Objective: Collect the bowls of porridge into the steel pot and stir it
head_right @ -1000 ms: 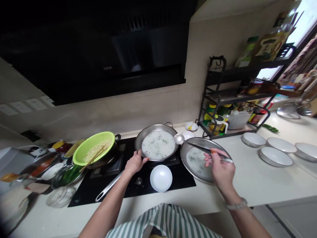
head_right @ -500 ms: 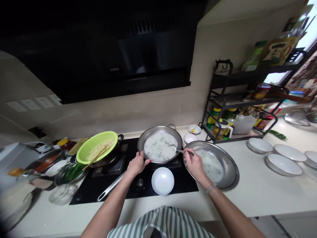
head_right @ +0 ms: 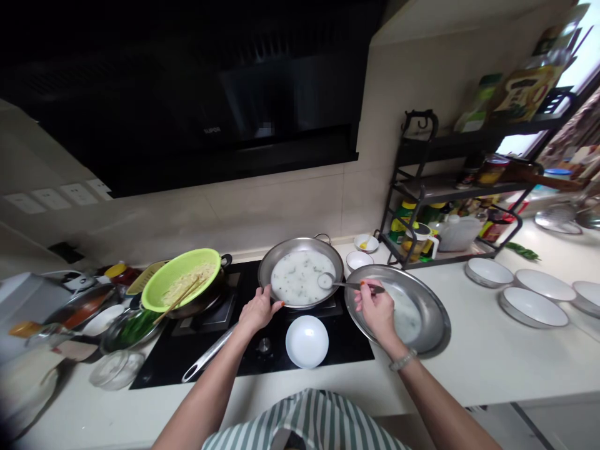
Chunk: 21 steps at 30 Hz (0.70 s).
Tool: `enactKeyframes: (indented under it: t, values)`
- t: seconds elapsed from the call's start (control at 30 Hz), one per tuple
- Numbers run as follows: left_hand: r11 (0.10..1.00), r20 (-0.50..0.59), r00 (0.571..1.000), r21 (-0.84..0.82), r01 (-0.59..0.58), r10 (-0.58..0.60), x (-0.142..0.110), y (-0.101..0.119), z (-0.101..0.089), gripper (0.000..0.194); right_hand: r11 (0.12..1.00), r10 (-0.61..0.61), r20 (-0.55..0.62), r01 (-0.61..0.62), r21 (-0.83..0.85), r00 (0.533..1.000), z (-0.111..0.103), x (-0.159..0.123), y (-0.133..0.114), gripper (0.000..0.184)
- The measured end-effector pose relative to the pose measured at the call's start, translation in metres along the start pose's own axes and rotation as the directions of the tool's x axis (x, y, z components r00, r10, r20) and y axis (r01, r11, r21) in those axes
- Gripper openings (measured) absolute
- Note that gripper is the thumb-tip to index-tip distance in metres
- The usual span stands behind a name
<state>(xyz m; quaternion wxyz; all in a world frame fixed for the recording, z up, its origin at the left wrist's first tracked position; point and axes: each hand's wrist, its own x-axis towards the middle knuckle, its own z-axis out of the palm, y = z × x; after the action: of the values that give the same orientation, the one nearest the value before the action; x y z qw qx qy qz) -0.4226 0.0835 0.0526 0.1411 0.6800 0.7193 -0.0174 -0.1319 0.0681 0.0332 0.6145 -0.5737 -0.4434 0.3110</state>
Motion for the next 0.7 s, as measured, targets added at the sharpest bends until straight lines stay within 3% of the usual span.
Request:
enactKeyframes:
  t: [0.4, 0.7]
  values:
    - [1.000, 0.004, 1.000, 0.024, 0.002, -0.002, -0.001, 0.001, -0.002, 0.060, 0.992, 0.044, -0.069, -0.036, 0.118, 0.997, -0.006, 0.003, 0.005, 0.033]
    - [0.999, 0.003, 1.000, 0.032, -0.004, 0.004, 0.002, -0.001, 0.002, 0.062, 0.990, 0.070, -0.094, -0.058, 0.129, 0.993, -0.007, 0.000, -0.008, 0.032]
